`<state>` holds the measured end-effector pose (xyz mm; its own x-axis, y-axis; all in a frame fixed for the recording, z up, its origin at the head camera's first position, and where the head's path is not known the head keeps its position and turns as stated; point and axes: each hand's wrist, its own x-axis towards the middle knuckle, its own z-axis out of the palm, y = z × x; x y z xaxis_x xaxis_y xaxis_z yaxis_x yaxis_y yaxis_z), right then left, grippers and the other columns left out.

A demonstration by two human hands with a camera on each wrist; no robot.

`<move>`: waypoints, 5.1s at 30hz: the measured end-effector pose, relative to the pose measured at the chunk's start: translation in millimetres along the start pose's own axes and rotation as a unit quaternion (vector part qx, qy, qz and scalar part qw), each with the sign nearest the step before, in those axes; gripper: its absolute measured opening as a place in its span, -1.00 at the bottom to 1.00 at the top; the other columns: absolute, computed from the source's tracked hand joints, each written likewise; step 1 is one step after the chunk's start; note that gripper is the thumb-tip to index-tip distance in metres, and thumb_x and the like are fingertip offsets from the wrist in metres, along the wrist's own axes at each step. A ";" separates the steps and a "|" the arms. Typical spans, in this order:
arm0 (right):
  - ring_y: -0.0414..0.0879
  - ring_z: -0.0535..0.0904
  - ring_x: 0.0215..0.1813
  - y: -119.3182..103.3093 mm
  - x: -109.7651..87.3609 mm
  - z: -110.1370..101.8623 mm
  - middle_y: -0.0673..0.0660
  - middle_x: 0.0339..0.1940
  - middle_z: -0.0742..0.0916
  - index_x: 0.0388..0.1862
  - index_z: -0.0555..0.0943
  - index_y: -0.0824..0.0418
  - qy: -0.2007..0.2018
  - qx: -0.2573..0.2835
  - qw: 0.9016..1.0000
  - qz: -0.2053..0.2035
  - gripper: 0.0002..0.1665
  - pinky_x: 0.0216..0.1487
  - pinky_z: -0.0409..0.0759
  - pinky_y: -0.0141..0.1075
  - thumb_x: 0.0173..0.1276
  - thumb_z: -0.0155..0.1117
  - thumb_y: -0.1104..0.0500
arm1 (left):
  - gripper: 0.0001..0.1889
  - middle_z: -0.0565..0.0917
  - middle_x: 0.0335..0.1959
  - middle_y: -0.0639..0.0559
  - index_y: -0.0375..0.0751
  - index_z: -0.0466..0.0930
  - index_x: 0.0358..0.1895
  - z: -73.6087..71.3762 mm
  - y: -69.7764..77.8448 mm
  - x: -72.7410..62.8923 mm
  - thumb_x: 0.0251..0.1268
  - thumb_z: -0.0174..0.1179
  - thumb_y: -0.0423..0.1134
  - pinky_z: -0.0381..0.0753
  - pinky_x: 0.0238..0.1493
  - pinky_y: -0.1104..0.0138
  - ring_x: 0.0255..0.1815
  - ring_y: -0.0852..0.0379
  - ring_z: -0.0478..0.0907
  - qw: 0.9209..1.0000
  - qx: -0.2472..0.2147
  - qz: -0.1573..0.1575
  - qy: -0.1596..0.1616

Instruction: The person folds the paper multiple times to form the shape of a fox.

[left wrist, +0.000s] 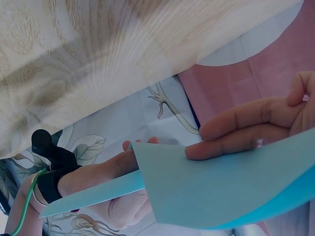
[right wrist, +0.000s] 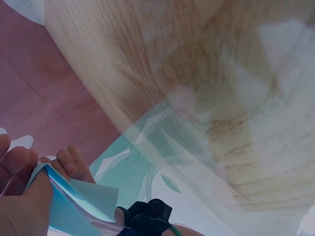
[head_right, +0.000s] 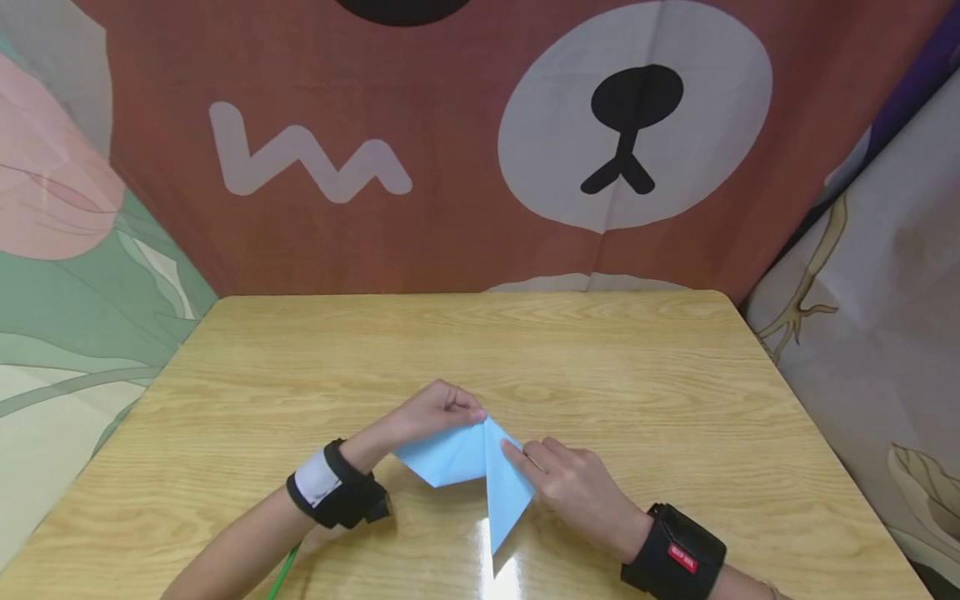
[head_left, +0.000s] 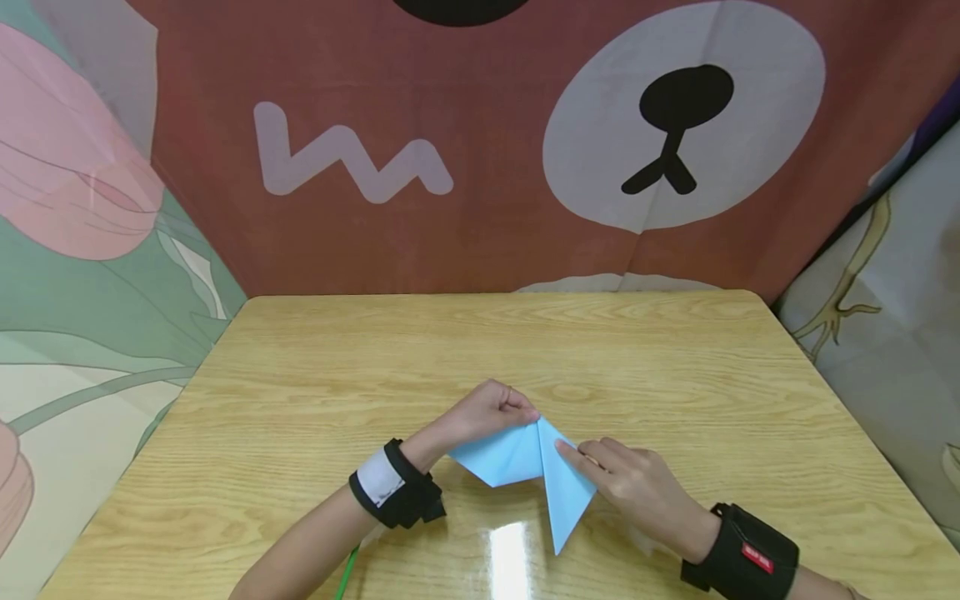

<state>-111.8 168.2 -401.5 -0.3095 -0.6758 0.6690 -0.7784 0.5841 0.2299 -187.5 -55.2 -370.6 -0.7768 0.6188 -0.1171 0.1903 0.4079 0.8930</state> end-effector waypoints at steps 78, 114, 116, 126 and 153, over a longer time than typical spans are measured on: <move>-0.26 0.62 -0.27 19.5 29.8 4.5 0.02 -0.29 0.74 -0.12 0.67 0.15 -0.135 0.368 0.832 0.392 -0.72 -0.38 0.59 -0.41 0.29 0.24 0.04 | -0.82 0.73 -0.40 0.00 -0.23 0.73 -0.32 4.0 6.1 -1.2 0.30 0.14 -0.26 0.40 -0.41 0.53 -0.41 0.34 0.51 0.987 0.116 0.094 0.057; -0.29 0.49 -0.54 22.3 34.5 13.6 -0.08 -0.55 0.66 -0.38 0.64 0.11 -0.151 0.402 0.808 0.404 -0.79 -0.52 0.45 -0.42 0.35 0.16 0.04 | -0.81 0.72 -0.43 -0.04 -0.27 0.71 -0.33 7.7 5.8 5.2 0.31 0.12 -0.28 0.33 -0.49 0.55 -0.51 0.36 0.41 0.994 0.072 0.073 0.047; -0.30 0.48 -0.54 22.3 34.9 13.1 -0.08 -0.56 0.65 -0.39 0.64 0.10 -0.152 0.399 0.809 0.404 -0.79 -0.52 0.45 -0.42 0.35 0.17 0.04 | -0.81 0.72 -0.43 -0.05 -0.28 0.71 -0.34 7.6 5.6 5.4 0.31 0.13 -0.29 0.33 -0.49 0.55 -0.52 0.37 0.40 0.994 0.069 0.075 0.047; -0.31 0.47 -0.58 22.0 35.9 11.9 -0.09 -0.59 0.64 -0.45 0.62 0.10 -0.148 0.394 0.813 0.403 -0.79 -0.56 0.45 -0.42 0.33 0.19 0.05 | -0.82 0.72 -0.45 -0.05 -0.28 0.71 -0.34 6.3 7.5 4.9 0.30 0.14 -0.29 0.31 -0.50 0.55 -0.52 0.36 0.39 0.994 0.062 0.073 0.047; -0.30 0.48 -0.57 22.6 36.1 8.8 -0.06 -0.58 0.65 -0.49 0.61 0.13 -0.155 0.404 0.802 0.413 -0.73 -0.56 0.42 -0.45 0.33 0.18 0.02 | -0.81 0.73 -0.39 -0.07 -0.27 0.71 -0.34 2.9 10.1 5.6 0.30 0.14 -0.27 0.42 -0.45 0.53 -0.46 0.36 0.48 0.992 0.071 0.093 0.041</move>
<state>-145.4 153.1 -378.3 -0.9249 -0.3602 0.1214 -0.2992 0.4927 -0.8171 -188.2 -45.7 -363.6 -0.7650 0.6384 0.0847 0.4134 0.3860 0.8247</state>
